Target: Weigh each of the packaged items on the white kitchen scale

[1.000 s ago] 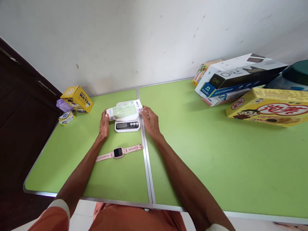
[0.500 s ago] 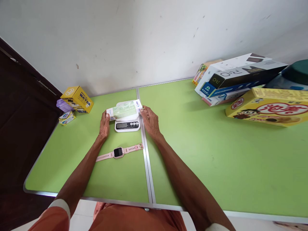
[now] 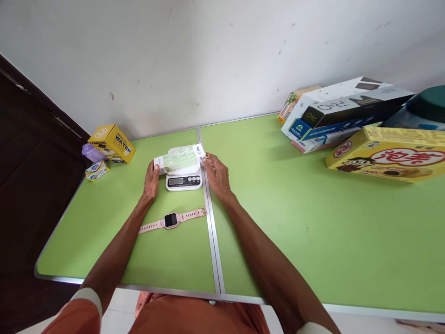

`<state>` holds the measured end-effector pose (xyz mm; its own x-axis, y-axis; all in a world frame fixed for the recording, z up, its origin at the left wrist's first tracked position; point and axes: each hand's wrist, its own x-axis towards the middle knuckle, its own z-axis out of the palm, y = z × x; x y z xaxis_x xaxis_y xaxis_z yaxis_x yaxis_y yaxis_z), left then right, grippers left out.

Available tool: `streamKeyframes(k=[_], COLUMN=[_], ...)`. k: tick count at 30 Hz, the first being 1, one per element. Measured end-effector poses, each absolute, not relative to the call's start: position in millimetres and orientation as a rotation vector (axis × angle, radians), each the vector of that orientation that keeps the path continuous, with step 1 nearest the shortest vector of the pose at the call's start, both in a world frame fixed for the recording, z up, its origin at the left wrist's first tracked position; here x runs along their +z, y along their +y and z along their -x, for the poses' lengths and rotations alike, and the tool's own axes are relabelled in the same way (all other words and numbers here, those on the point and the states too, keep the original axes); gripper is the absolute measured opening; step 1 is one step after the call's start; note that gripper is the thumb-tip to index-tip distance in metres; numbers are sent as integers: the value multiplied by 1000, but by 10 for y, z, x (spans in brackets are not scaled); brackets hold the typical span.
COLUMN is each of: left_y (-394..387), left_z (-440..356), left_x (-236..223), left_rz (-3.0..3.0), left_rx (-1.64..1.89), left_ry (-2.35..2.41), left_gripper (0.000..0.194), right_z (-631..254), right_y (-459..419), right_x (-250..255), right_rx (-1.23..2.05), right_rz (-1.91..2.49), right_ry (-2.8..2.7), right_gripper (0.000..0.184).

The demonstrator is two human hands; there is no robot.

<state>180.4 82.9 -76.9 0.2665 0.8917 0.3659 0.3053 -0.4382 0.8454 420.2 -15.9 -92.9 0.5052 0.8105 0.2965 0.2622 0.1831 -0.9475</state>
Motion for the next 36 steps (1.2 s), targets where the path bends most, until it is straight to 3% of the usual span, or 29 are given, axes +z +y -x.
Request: streamKeyframes(k=[25, 36], left_y=[856, 868], left_z=[-1792, -1815], left_x=[-796, -850], left_rz=[-1879, -1828], left_rx=[1084, 1126], left_ry=[1096, 1112], left_gripper=[83, 102], right_z=[-4197, -4191], right_y=[-166, -151], right_x=[-869, -902], right_rx=[522, 504], right_rz=[1397, 1389], right_ry=[-1059, -1073], right_gripper=[68, 70])
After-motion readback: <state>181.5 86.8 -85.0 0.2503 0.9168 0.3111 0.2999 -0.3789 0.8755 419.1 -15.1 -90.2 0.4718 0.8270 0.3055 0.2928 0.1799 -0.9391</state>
